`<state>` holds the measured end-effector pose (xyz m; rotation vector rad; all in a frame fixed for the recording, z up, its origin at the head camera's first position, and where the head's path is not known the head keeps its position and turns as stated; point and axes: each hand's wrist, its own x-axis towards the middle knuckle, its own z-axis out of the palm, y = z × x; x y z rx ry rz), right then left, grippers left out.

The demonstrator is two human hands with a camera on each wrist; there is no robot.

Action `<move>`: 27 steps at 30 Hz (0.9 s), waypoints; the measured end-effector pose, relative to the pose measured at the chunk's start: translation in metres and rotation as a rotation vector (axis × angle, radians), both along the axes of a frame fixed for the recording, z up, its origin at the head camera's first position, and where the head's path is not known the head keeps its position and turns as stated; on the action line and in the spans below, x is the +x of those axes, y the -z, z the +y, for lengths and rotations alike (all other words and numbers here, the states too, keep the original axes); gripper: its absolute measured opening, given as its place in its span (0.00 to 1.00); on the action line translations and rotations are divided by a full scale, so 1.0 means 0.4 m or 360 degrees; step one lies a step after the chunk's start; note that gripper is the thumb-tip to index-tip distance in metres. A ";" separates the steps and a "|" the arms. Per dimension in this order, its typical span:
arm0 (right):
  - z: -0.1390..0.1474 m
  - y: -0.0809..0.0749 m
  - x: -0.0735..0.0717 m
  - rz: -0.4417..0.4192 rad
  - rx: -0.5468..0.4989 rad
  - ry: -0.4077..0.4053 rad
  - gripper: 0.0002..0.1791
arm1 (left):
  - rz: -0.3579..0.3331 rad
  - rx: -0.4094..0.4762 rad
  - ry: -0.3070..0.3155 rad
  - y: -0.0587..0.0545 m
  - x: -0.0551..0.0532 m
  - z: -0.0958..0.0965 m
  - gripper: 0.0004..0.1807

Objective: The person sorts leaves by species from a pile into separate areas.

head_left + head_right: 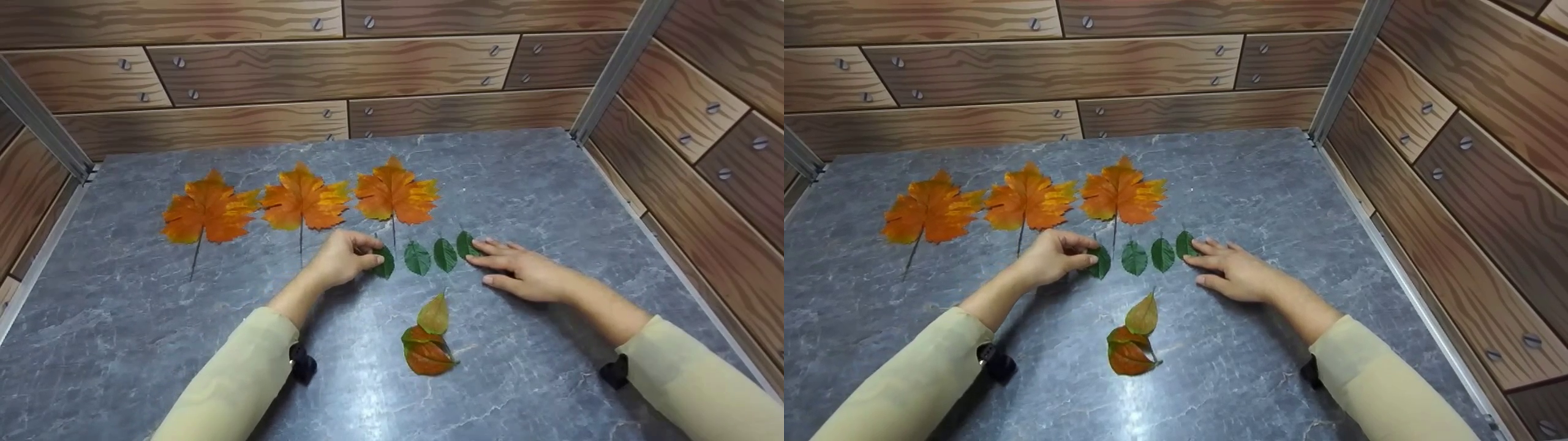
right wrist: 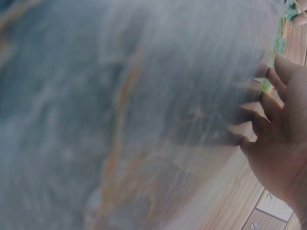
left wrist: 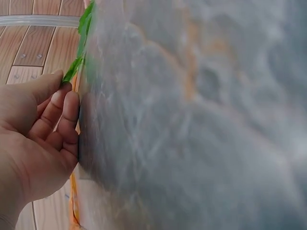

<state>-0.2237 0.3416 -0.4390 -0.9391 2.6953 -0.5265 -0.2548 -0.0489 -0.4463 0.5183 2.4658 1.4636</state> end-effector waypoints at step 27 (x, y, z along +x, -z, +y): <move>0.002 0.003 0.000 -0.0007 -0.0003 0.0002 0.29 | 0.0131 -0.0200 0.0058 0.008 -0.003 0.008 0.12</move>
